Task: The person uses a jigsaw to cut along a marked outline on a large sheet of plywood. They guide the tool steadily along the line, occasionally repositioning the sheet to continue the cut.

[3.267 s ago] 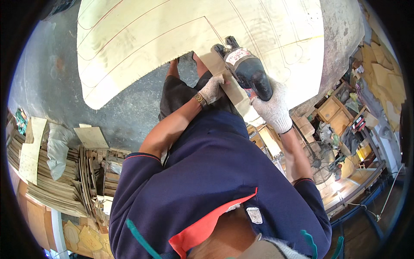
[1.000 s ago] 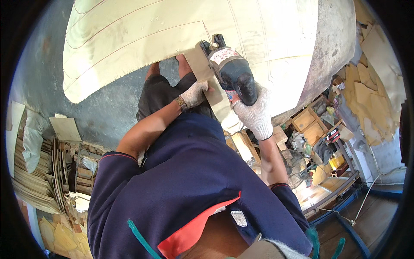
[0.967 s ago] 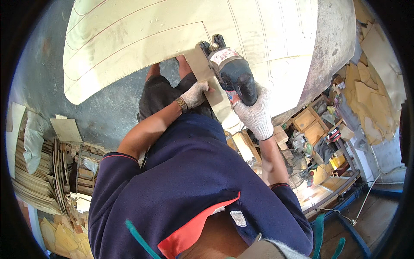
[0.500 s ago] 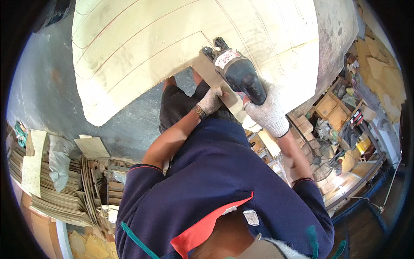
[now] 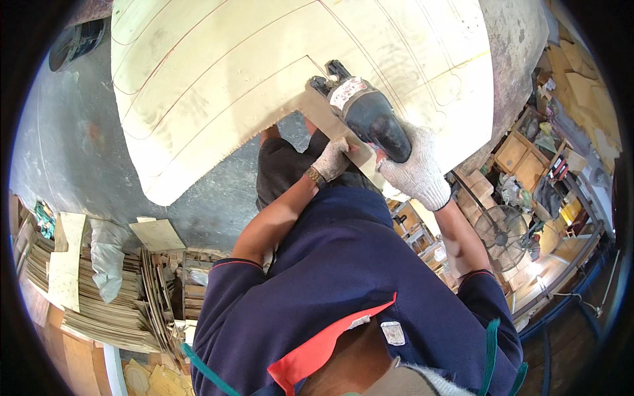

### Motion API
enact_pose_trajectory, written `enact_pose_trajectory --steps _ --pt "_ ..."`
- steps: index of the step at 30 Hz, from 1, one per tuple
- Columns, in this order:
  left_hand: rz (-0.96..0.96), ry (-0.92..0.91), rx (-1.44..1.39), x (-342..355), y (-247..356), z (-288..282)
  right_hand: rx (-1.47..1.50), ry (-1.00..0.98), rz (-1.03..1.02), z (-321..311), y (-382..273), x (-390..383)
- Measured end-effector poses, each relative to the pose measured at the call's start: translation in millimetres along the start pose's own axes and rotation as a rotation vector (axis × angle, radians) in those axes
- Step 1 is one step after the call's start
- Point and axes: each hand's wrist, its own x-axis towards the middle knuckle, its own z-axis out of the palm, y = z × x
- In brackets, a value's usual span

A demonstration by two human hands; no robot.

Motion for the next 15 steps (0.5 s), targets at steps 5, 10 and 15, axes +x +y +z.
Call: enact_pose_trajectory --steps 5,10,15 --pt "-0.077 -0.025 -0.369 2.6 -2.3 3.0 0.008 -0.016 0.012 -1.6 -0.5 0.1" --pt "-0.176 -0.017 -0.597 7.3 -9.7 1.0 0.038 0.027 -0.051 -1.4 -1.8 -0.4" --pt "-0.019 -0.036 0.172 4.6 -16.7 -6.0 0.044 0.016 -0.029 -3.1 -5.2 -0.1"
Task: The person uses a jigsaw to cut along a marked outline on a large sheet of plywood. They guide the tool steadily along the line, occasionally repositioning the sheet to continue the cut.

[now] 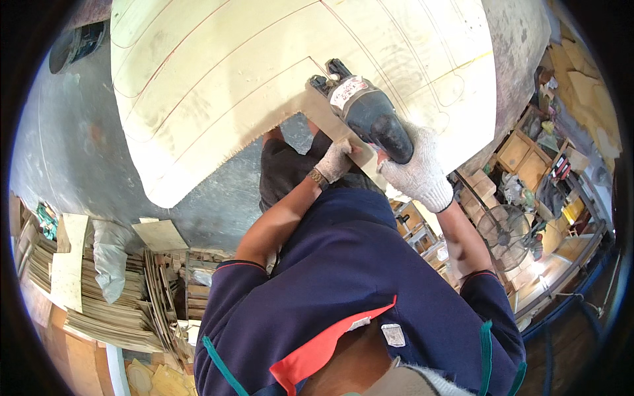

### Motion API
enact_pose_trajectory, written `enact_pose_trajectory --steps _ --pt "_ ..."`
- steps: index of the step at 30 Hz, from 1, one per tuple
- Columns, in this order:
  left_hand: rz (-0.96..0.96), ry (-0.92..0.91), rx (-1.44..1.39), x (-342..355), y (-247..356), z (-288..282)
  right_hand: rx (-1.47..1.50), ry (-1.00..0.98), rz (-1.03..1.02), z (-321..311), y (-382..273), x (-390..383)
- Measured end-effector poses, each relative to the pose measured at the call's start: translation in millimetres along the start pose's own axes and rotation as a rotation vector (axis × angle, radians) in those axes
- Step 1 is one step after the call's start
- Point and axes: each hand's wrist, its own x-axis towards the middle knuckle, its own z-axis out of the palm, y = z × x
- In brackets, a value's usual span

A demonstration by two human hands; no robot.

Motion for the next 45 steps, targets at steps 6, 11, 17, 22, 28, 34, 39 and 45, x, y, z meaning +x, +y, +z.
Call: enact_pose_trajectory --steps 6,11,17,22,28,34,39,45 --pt "-0.126 -0.061 -0.335 -2.0 15.3 3.6 -0.010 -0.053 0.075 -1.3 -5.8 4.5" --pt "-0.187 -0.166 -0.693 -9.9 40.9 4.3 -0.031 -0.034 0.047 -2.2 -4.0 1.9" --pt "-0.254 -0.314 -0.843 -10.1 62.4 -10.8 -0.048 -0.029 0.040 1.1 2.1 1.2" --pt "-0.155 -0.112 -1.040 16.1 67.0 -27.4 -0.048 -0.016 0.038 0.9 -1.9 2.0" --pt "-0.081 -0.082 -0.520 50.7 62.8 -39.7 -0.042 -0.040 0.056 -0.8 -12.3 5.1" --pt "-0.110 -0.088 -0.534 47.8 62.8 -38.8 -0.026 -0.070 0.105 -5.6 -19.6 5.2" --pt "-0.135 -0.126 -0.654 49.8 57.3 -38.4 0.042 -0.061 0.081 -5.1 -20.9 7.7" --pt "-0.091 -0.318 -1.064 62.8 41.8 -39.9 -0.025 -0.060 0.082 -5.2 -18.8 8.2"
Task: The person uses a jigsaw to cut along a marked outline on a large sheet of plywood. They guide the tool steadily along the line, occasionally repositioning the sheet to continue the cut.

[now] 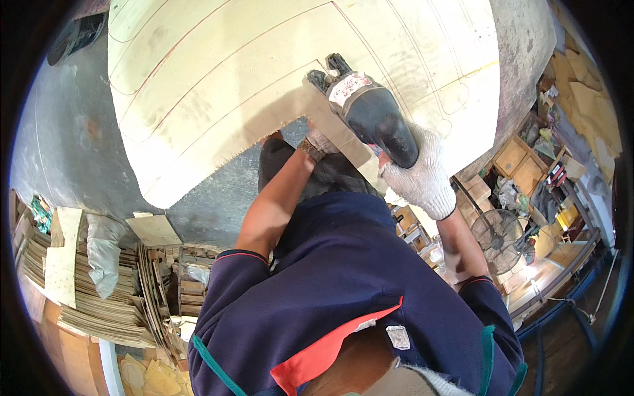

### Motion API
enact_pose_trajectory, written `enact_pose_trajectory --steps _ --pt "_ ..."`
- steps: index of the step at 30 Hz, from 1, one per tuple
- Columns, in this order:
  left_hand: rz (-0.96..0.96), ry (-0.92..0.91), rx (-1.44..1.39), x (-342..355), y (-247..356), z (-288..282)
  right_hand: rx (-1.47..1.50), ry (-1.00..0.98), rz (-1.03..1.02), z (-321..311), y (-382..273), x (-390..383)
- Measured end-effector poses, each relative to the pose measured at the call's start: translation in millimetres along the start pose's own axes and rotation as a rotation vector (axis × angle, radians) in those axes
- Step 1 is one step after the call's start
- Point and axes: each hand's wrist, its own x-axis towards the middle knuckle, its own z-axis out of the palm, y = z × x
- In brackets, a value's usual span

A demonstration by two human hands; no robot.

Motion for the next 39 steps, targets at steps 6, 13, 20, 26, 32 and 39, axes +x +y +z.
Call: enact_pose_trajectory --steps 6,13,20,26,32,39 --pt "-0.049 -0.039 0.007 -0.3 10.8 -5.9 0.045 -0.030 0.039 0.4 1.6 3.3" --pt "-0.062 0.039 -0.011 -0.2 -11.8 -26.3 0.032 -0.042 0.037 4.1 12.3 -11.2" --pt "-0.042 -0.018 -0.024 -10.9 -23.7 -13.3 0.066 -0.052 0.044 7.8 19.6 -20.5" --pt "-0.007 -0.066 -0.033 -10.3 -23.5 -9.0 0.008 0.034 -0.036 11.5 15.1 -20.2" --pt "0.029 -0.111 -0.032 -9.9 -26.1 -6.9 0.002 0.002 -0.010 10.4 14.0 -19.2" --pt "0.044 -0.153 -0.029 -8.8 -28.6 -2.7 0.064 -0.004 -0.005 11.0 12.0 -18.3"
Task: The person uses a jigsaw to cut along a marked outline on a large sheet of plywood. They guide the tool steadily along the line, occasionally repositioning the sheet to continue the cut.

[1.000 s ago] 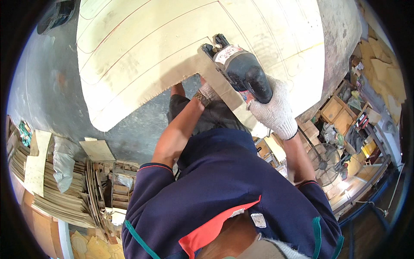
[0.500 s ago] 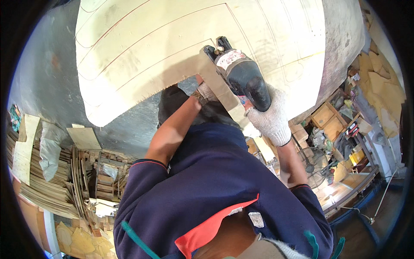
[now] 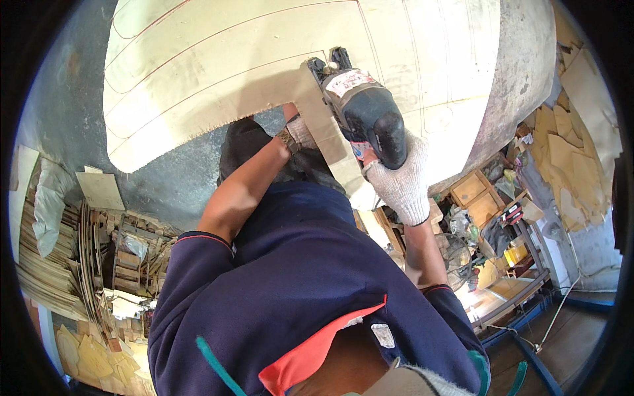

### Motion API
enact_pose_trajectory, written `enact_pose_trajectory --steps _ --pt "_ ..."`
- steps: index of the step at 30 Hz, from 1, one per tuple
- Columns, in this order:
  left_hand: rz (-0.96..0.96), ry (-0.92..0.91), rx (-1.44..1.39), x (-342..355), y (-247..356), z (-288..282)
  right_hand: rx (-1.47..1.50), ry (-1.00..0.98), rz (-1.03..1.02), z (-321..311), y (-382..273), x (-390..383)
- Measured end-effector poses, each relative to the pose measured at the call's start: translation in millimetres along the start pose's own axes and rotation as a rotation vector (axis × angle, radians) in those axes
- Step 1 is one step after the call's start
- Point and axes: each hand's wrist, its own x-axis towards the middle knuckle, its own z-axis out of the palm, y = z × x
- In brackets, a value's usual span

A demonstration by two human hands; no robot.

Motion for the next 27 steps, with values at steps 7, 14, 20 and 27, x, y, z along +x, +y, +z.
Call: enact_pose_trajectory --steps 7,14,20,27 --pt "-0.004 -0.028 0.008 0.5 2.2 6.1 -0.019 0.022 0.003 1.3 -0.7 1.8" --pt "-0.014 -0.208 -0.041 0.7 1.5 -1.9 -0.062 0.023 -0.005 0.1 -3.7 3.0" --pt "-0.023 -0.134 -0.072 -0.2 -1.3 1.2 -0.030 -0.031 0.030 -1.0 -3.8 4.2" --pt "-0.021 -0.150 -0.089 0.4 0.1 11.4 -0.052 -0.004 -0.001 0.4 -3.1 4.8"
